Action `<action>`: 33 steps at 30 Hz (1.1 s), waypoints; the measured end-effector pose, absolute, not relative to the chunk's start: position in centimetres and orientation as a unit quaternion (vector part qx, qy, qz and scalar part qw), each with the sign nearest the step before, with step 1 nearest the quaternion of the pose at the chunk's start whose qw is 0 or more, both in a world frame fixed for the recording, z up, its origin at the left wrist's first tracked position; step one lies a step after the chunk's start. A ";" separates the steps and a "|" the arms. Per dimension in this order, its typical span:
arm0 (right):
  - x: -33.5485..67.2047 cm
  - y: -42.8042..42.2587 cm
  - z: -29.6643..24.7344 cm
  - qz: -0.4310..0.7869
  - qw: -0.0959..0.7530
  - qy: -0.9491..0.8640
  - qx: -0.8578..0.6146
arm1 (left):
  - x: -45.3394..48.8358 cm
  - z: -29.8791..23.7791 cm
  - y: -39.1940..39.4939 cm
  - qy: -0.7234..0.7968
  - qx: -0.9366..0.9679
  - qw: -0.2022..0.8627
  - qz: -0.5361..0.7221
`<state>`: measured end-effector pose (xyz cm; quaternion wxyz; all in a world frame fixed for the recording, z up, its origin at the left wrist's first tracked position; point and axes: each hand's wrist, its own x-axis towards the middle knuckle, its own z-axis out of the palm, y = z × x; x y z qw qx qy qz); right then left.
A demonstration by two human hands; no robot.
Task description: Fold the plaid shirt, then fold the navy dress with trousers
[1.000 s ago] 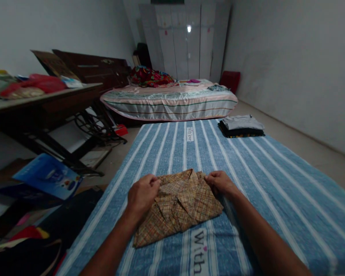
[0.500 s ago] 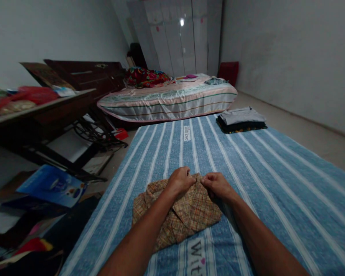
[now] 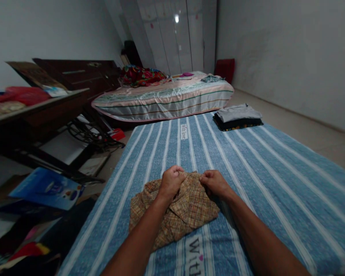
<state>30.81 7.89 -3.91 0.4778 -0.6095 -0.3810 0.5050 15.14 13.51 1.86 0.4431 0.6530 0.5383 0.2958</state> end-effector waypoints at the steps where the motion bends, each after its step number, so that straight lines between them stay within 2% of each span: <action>1: 30.8 7.9 -4.0 0.505 0.478 -0.380 -0.610 | 15.0 1.9 13.5 0.537 0.649 0.447 0.300; 12: 31.1 7.2 -3.2 0.539 0.477 -0.390 -0.574 | 15.4 1.7 13.5 0.519 0.667 0.453 0.283; 26: 31.0 5.8 -1.8 0.544 0.463 -0.392 -0.580 | 15.8 0.4 14.5 0.547 0.735 0.320 0.242; 33: 30.9 3.5 -2.1 0.560 0.428 -0.378 -0.600 | 16.1 0.6 14.8 0.552 0.744 0.305 0.221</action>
